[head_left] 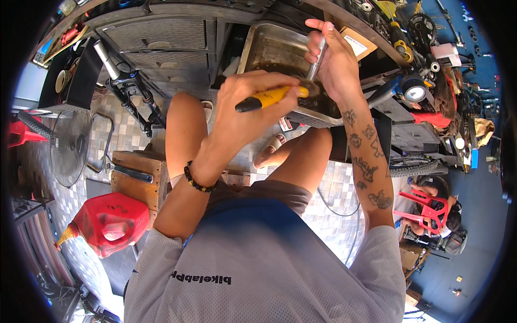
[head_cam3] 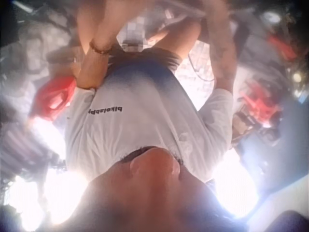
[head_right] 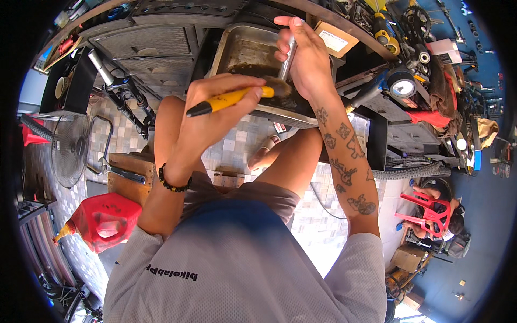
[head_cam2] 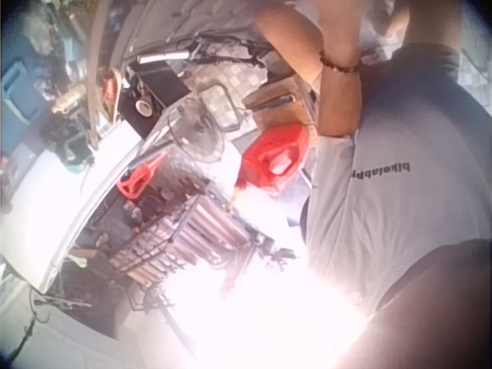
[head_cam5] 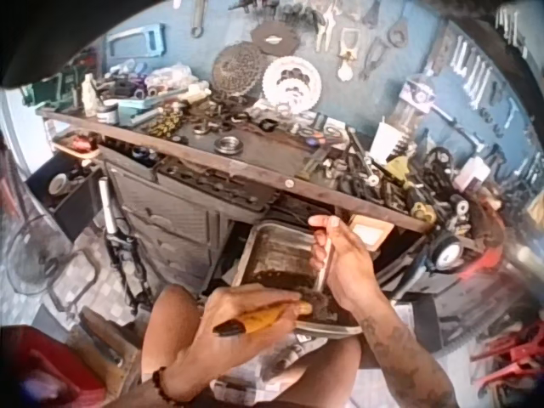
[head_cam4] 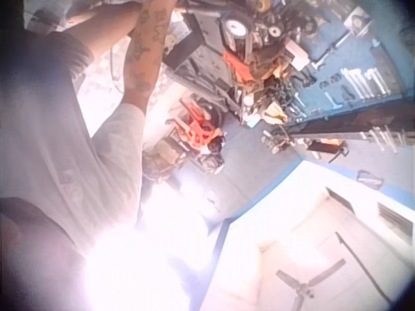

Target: The person scrubs small bicycle parts in a metal tray using a yellow brush and liquid, then wipes a bicycle wheel hub with a rag and applies lubricant with a brush. The person handles the parts one at a time and places them on the workbench.

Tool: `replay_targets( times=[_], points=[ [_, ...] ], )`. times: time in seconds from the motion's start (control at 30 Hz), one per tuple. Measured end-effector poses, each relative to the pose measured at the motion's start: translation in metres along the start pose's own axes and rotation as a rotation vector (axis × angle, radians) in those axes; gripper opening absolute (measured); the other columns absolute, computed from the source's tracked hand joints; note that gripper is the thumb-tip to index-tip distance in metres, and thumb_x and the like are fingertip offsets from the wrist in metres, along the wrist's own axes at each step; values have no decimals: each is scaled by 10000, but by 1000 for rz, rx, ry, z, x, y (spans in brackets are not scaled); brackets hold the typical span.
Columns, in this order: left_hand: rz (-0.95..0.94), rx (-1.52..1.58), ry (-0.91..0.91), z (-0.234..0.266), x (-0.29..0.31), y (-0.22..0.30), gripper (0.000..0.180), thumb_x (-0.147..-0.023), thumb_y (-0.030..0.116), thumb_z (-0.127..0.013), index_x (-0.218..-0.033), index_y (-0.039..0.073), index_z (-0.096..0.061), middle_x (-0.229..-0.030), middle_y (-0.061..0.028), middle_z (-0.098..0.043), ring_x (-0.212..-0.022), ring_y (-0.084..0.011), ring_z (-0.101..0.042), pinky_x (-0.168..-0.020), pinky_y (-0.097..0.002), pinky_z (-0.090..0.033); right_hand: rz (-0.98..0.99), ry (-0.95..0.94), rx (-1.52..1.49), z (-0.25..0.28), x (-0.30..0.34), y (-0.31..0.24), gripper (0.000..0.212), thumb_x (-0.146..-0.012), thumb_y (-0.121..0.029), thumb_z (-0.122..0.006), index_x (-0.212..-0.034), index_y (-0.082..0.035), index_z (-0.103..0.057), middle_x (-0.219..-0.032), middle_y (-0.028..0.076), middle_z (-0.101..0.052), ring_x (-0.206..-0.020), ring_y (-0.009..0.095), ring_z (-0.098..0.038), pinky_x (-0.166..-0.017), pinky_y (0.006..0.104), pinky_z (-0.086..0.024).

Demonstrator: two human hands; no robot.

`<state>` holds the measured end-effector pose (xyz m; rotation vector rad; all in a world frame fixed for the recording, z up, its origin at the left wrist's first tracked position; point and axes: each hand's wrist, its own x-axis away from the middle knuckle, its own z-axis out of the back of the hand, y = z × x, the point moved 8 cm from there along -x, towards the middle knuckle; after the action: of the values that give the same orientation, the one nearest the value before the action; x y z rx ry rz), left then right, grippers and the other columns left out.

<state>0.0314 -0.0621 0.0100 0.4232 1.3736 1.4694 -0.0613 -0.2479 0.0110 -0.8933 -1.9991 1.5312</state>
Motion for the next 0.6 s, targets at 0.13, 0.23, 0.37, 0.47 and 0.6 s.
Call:
replay_targets(
  times=[0.13,0.23,0.37,0.47,0.6],
  points=[
    [8,180,27,1,-4,-1,196,-953,109,-827,-1117,5,-850,-1025,-143,-841,-854,-194,-789,-794,-303,-608,0,-18,-37,0,-2,1,422,-1201,-360,-551,-1341,22,-665,-933,-6,-505,-801,109,-478,-708,287,-436],
    [-181,-201,135,14,-7,11,187,-880,265,-852,-1017,140,-871,-856,-71,-795,-809,-296,-762,-717,-399,-611,34,-84,-30,-3,-2,0,392,-1199,-341,-560,-1347,6,-668,-944,-1,-542,-803,105,-497,-715,283,-450],
    [-223,-448,107,20,-5,15,191,-876,291,-856,-1020,166,-869,-817,-60,-752,-803,-297,-720,-683,-416,-580,103,98,89,13,-2,0,408,-1190,-322,-581,-1430,0,-652,-989,2,-581,-841,108,-508,-760,290,-449],
    [-235,-326,156,20,-6,21,203,-866,267,-862,-1027,144,-868,-820,-73,-763,-785,-302,-723,-685,-412,-580,72,146,102,15,-2,4,419,-1186,-306,-591,-1465,3,-641,-999,4,-596,-858,109,-516,-767,293,-453],
    [-249,-23,56,7,-6,19,198,-894,113,-850,-1070,24,-855,-862,-153,-793,-755,-265,-739,-740,-362,-576,43,3,14,2,-3,5,450,-1196,-320,-563,-1480,24,-626,-989,-6,-558,-857,109,-501,-786,290,-449]
  ],
)
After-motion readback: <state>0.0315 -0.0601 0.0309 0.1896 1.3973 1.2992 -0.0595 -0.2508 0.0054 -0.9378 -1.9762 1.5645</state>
